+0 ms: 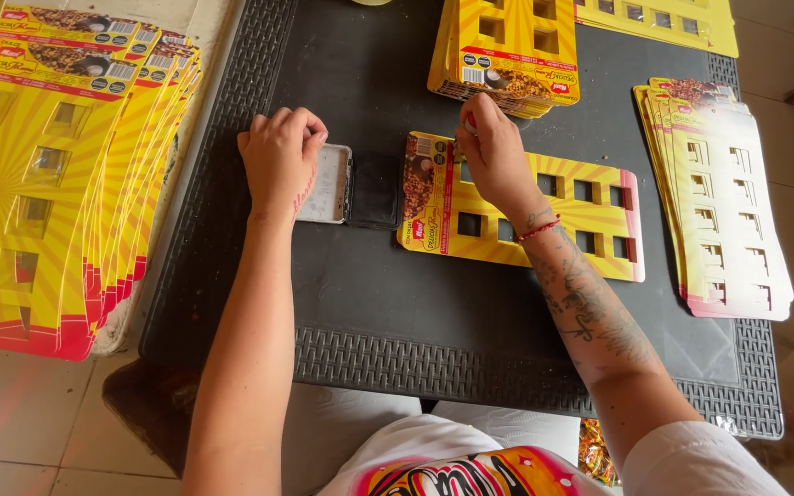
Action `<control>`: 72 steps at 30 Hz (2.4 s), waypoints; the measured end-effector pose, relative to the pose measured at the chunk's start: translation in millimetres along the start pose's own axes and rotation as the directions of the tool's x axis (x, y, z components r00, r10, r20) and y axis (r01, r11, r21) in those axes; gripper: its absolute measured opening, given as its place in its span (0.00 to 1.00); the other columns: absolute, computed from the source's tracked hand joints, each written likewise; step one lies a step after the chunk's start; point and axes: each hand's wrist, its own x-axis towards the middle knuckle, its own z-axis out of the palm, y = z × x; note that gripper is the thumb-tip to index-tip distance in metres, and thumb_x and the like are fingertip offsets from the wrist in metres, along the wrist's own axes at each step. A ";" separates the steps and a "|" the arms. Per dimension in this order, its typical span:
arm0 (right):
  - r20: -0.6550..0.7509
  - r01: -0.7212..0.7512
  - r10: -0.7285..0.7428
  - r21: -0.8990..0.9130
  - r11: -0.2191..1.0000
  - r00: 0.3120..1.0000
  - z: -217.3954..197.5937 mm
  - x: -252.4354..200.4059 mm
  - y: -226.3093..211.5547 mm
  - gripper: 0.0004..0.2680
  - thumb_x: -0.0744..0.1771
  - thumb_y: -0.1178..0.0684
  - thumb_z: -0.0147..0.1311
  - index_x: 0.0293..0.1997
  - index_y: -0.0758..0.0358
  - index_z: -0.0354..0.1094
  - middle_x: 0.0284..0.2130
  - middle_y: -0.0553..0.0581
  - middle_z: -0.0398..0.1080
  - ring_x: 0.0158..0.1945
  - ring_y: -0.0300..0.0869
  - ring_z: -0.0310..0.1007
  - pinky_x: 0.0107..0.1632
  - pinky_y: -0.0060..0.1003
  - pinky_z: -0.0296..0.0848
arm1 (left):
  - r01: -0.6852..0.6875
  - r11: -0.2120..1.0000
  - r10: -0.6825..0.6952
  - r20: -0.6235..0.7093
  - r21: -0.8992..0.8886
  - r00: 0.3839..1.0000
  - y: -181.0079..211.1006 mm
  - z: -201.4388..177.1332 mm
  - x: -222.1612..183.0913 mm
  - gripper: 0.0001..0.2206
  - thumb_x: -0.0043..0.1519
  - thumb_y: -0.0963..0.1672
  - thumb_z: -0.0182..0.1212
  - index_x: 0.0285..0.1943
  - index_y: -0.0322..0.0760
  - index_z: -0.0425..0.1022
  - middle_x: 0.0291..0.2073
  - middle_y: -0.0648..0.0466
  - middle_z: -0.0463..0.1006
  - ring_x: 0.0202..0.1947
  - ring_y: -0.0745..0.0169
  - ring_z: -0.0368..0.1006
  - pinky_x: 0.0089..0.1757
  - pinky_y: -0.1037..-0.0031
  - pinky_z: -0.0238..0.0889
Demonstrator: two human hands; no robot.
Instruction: Using a manual ink stamp to mark multiple designated boxes on yellow cardboard display sheets.
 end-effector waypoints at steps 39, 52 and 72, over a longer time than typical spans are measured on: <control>-0.003 -0.407 0.428 -0.310 0.859 0.904 -114.5 -178.1 -59.6 0.24 0.58 0.61 0.68 0.60 0.57 0.67 0.49 0.54 0.76 0.54 0.55 0.71 0.59 0.50 0.66 | -0.111 0.991 0.112 -0.006 0.075 0.994 -16.4 2.2 -1.5 0.05 0.66 0.52 0.68 0.44 0.62 0.76 0.34 0.66 0.75 0.40 0.54 0.75 0.41 0.59 0.68; 0.108 -0.331 0.379 -0.308 0.892 0.919 -128.9 -169.6 -44.8 0.19 0.62 0.60 0.65 0.58 0.52 0.69 0.45 0.41 0.80 0.48 0.45 0.69 0.55 0.43 0.65 | -0.017 0.997 0.026 0.111 -0.081 0.993 -6.8 -6.9 -3.4 0.04 0.74 0.47 0.62 0.44 0.52 0.78 0.37 0.65 0.76 0.43 0.47 0.67 0.40 0.57 0.53; -0.638 -0.779 0.562 -0.097 0.620 0.527 -221.7 -219.6 19.0 0.06 0.62 0.58 0.65 0.39 0.52 0.78 0.34 0.45 0.78 0.24 0.28 0.63 0.32 0.23 0.65 | -0.019 0.997 0.026 0.095 -0.072 0.995 -8.3 -5.4 -2.3 0.03 0.71 0.46 0.63 0.43 0.54 0.78 0.37 0.64 0.76 0.42 0.46 0.67 0.39 0.55 0.53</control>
